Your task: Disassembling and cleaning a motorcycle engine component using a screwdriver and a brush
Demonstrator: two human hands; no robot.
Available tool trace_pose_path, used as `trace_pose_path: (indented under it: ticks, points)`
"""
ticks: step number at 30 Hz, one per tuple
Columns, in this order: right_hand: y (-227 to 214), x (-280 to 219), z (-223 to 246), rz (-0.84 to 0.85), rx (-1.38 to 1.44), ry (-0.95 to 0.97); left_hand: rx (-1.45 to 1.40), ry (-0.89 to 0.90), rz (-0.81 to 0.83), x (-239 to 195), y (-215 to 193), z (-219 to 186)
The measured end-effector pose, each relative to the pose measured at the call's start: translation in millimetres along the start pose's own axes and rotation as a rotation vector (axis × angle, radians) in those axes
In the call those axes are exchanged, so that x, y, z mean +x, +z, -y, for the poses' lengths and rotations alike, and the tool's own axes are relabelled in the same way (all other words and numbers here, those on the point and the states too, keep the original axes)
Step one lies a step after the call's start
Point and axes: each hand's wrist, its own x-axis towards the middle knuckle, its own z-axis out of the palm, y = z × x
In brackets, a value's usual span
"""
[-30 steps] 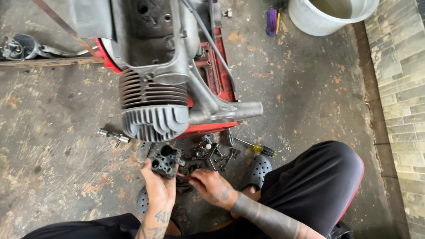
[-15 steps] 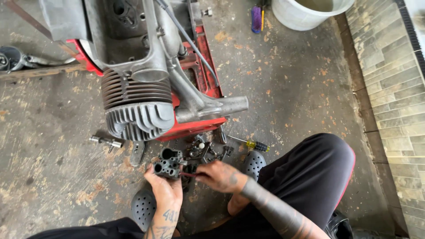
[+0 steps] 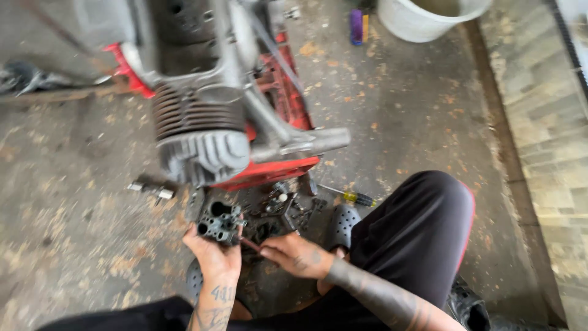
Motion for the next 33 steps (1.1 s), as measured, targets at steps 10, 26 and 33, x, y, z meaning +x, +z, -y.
trace_pose_path:
  ticks: [10, 26, 33]
  points:
    - [3.4, 6.6, -18.1, 0.267, 0.793, 0.442, 0.081, 0.001, -0.120, 10.5, -35.5, 2.6]
    - [22.8, 25.5, -28.2, 0.241, 0.959, 0.338, 0.137, 0.053, -0.055, 11.0, -30.3, -11.8]
    - [19.7, 33.7, -20.4, 0.144, 0.554, 0.293, 0.029, -0.009, -0.176, 12.3, -19.6, -20.1]
